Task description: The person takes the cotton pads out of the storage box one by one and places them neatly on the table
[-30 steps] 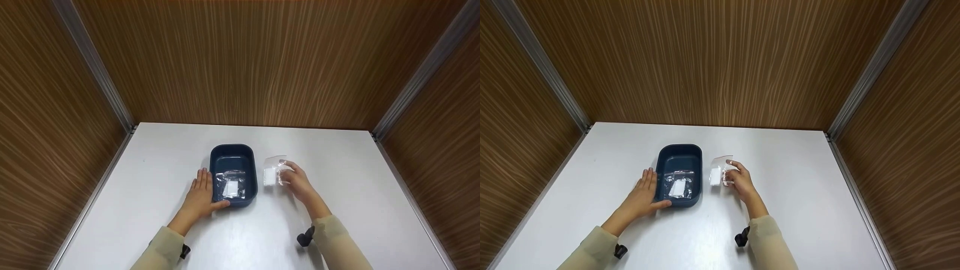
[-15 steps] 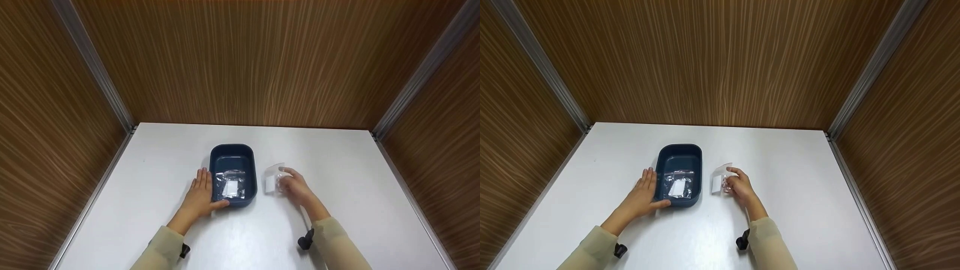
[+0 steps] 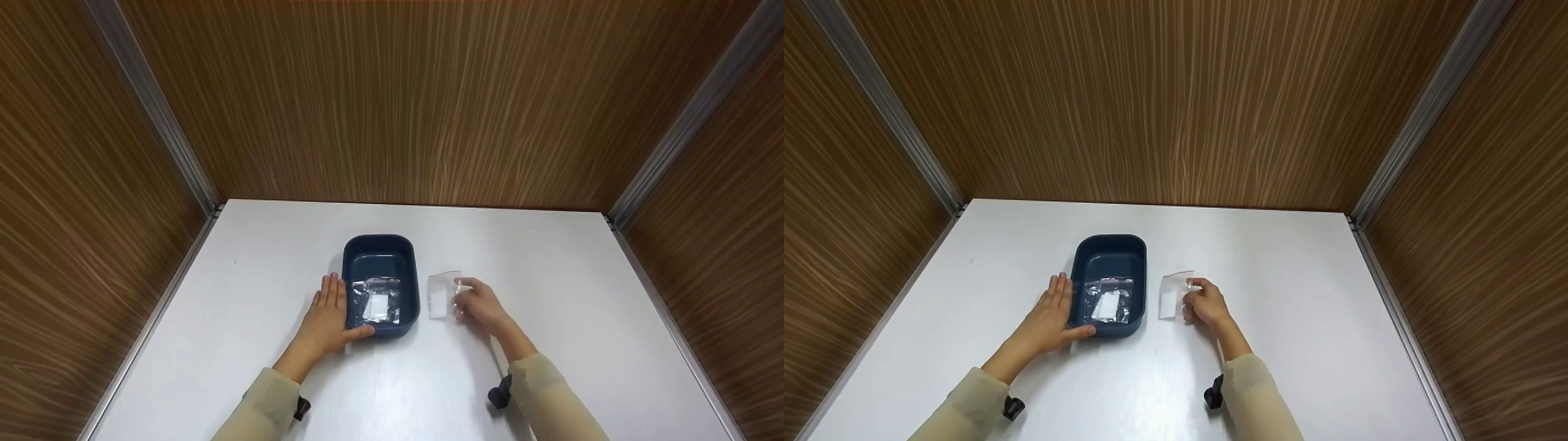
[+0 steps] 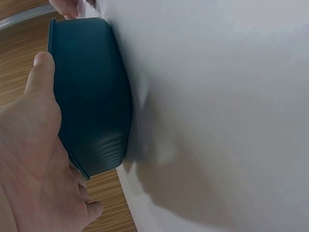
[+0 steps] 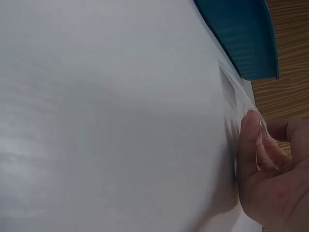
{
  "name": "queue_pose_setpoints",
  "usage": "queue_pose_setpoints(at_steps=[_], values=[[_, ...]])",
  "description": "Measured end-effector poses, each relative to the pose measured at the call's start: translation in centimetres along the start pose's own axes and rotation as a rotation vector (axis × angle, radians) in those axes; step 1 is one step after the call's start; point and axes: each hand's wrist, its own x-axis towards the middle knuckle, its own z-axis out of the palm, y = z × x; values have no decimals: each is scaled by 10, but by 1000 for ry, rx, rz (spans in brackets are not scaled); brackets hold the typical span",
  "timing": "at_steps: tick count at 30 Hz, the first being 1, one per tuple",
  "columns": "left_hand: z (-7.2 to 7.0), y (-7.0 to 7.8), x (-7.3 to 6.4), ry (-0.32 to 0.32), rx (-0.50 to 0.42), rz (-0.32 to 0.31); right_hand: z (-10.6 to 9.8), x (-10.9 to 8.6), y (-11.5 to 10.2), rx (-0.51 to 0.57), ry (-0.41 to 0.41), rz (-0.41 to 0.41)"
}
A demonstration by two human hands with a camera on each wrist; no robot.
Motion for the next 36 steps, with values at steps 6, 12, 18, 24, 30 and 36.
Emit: queue_pose_setpoints(at_steps=[6,12,18,24,30,36], values=[[1,1,-1,3,-7,-3,0,-5,-2,-290,115,-31],[0,3,-2,-5,-22,-20,-2,-8,-1,-401,173,-67],[1,1,-1,-15,12,-20,-4,-6,2,-434,194,-81],[0,1,0,-33,18,-32,-6,-5,1,-432,206,-84],[1,2,0,-33,7,-26,-6,-5,-3,-414,201,-72],[0,2,0,-20,8,-21,3,-9,-14,-326,182,-75]])
